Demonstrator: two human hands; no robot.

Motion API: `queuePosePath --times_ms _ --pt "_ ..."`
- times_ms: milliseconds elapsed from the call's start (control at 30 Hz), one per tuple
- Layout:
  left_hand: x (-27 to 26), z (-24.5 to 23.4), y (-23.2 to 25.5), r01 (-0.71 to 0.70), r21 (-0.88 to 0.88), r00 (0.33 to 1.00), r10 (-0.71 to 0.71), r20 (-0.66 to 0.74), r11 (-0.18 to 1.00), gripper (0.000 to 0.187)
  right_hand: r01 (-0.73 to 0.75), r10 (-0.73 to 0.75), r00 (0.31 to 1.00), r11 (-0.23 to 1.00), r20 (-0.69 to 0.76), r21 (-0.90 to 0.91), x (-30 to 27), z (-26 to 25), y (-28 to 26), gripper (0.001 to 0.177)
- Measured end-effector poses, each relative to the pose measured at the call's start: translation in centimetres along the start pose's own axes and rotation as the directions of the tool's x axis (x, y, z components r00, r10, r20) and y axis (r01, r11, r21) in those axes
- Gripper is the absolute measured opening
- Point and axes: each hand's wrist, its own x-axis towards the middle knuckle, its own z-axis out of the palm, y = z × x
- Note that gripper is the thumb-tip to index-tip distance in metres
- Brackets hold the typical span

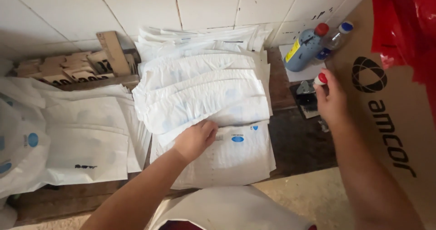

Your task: Stamping a stack of plastic bags using a manual hand stamp.

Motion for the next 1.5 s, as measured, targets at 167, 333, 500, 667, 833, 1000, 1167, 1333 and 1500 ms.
queuePosePath --times_ms 167,333,500,667,833,1000,1167,1333,1500 --pt "1.4 -2.4 1.0 0.212 -0.189 0.97 -0.182 0.163 0.959 0.032 -0.257 0.266 0.964 0.937 -0.006 0.238 2.3 -3.4 -7.1 0.049" --pt "2.1 -5.3 2.4 0.296 -0.35 0.947 -0.225 0.228 0.889 0.024 -0.409 0.446 0.894 0.77 0.046 0.49 0.4 -4.6 -14.5 0.047" --pt "4.3 -6.3 2.3 0.297 -0.295 0.955 -0.275 0.113 0.908 0.016 -0.367 0.254 0.925 0.786 0.281 0.498 -5.0 -2.1 -18.1 0.059" --pt "5.6 -3.5 1.6 0.383 -0.03 0.921 -0.38 0.084 0.923 0.022 0.159 -0.186 0.973 0.971 0.14 0.18 -6.5 4.8 -18.9 0.05" --pt "4.2 -4.5 2.8 0.424 -0.152 0.9 -0.395 0.186 0.893 0.022 0.278 -0.283 0.955 0.958 0.084 0.07 -7.1 8.4 -18.4 0.046" --pt "1.8 -8.5 3.6 -0.153 -0.138 0.956 0.182 0.232 0.979 0.078 -0.228 0.118 0.965 0.817 0.234 0.529 -3.8 5.5 -18.5 0.053" --pt "2.1 -3.3 -0.6 -0.267 -0.086 0.953 0.276 0.121 0.96 0.039 -0.341 0.265 0.94 0.749 0.214 0.568 -1.4 -0.1 -18.9 0.054" --pt "3.2 -1.4 -1.9 -0.289 -0.025 0.957 0.29 0.017 0.957 0.014 -0.43 0.362 0.902 0.718 0.234 0.548 -1.9 -2.8 -18.1 0.053" --pt "3.5 -4.5 -0.2 -0.03 -0.195 0.995 0.047 0.088 0.98 0.009 -0.403 0.321 0.914 0.787 0.248 0.466 -4.5 -3.0 -18.6 0.055"
